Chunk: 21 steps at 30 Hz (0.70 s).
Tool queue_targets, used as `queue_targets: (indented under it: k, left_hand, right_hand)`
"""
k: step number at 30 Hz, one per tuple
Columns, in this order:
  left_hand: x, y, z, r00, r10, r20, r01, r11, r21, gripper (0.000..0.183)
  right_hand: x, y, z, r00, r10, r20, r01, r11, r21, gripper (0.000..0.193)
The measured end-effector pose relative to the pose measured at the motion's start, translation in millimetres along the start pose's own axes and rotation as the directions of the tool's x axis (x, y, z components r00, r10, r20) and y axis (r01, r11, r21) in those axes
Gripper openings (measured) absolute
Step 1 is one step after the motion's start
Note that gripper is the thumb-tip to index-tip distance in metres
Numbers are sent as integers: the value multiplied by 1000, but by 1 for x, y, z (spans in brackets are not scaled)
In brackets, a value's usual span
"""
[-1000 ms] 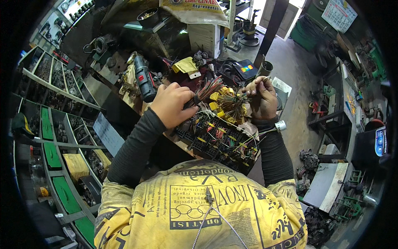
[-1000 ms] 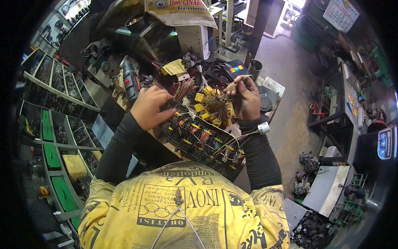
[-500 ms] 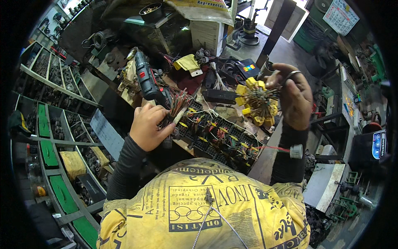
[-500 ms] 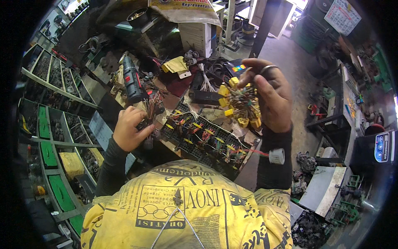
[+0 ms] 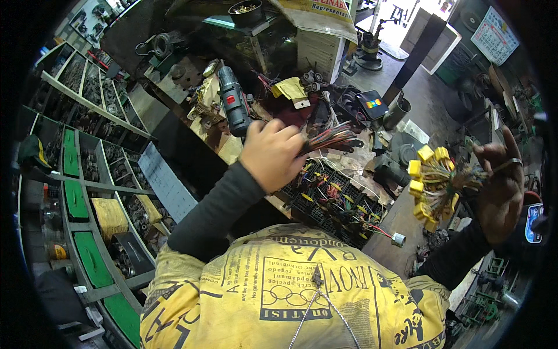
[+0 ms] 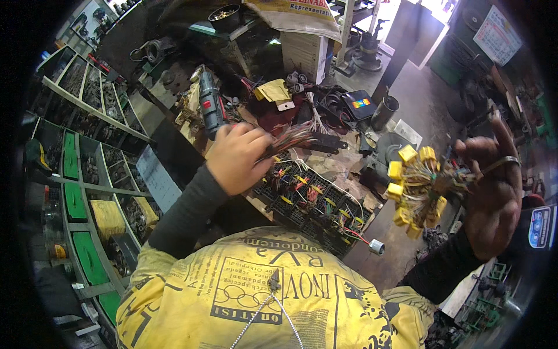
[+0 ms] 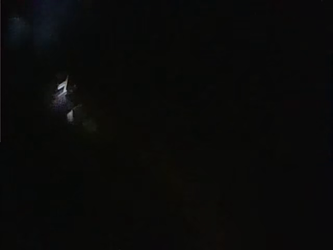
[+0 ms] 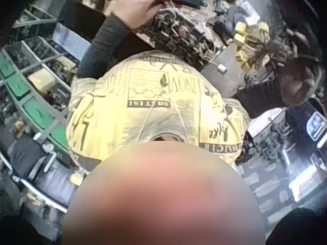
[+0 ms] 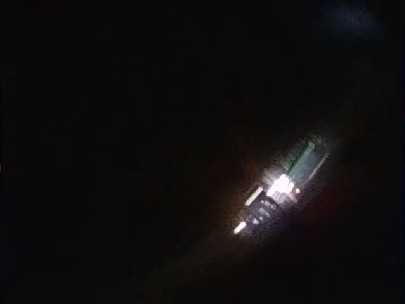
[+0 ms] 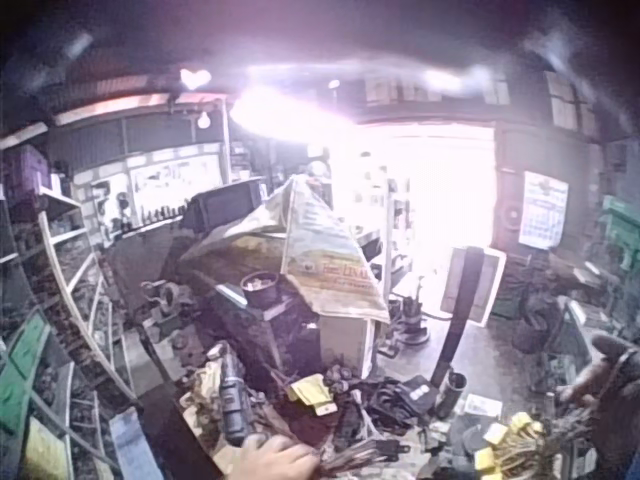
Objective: The person organizes and manipulates a bundle of multicolored wires, then handles a fuse box, removing and inspecting individual fuses. They use pliers to extract fuses from the box and examine them closely.
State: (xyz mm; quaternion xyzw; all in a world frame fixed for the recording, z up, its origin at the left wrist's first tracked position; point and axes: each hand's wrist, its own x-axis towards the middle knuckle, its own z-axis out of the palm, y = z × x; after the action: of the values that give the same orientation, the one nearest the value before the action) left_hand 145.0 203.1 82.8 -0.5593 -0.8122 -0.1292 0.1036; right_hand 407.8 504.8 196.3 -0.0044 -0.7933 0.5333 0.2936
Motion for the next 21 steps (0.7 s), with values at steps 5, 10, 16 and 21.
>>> queue_targets:
  k: [5, 10, 16, 21]
  left_hand:
    - [67, 9, 35, 994, 112, 11, -112, 981, 161, 19]
    - [99, 28, 83, 954, 121, 275, -194, 947, 256, 15]
    - [101, 35, 123, 857, 94, 507, -240, 943, 229, 17]
    - [91, 23, 106, 911, 251, 328, -239, 968, -77, 22]
  right_hand:
    - [-37, -6, -15, 993, 49, -107, -41, 996, 80, 95]
    - [-75, -5, -21, 972, 40, -231, -34, 999, 29, 89]
    - [-104, 7, -28, 929, 84, -361, -47, 993, 112, 89]
    - [-117, 16, -27, 912, 106, -397, -66, 991, 114, 91]
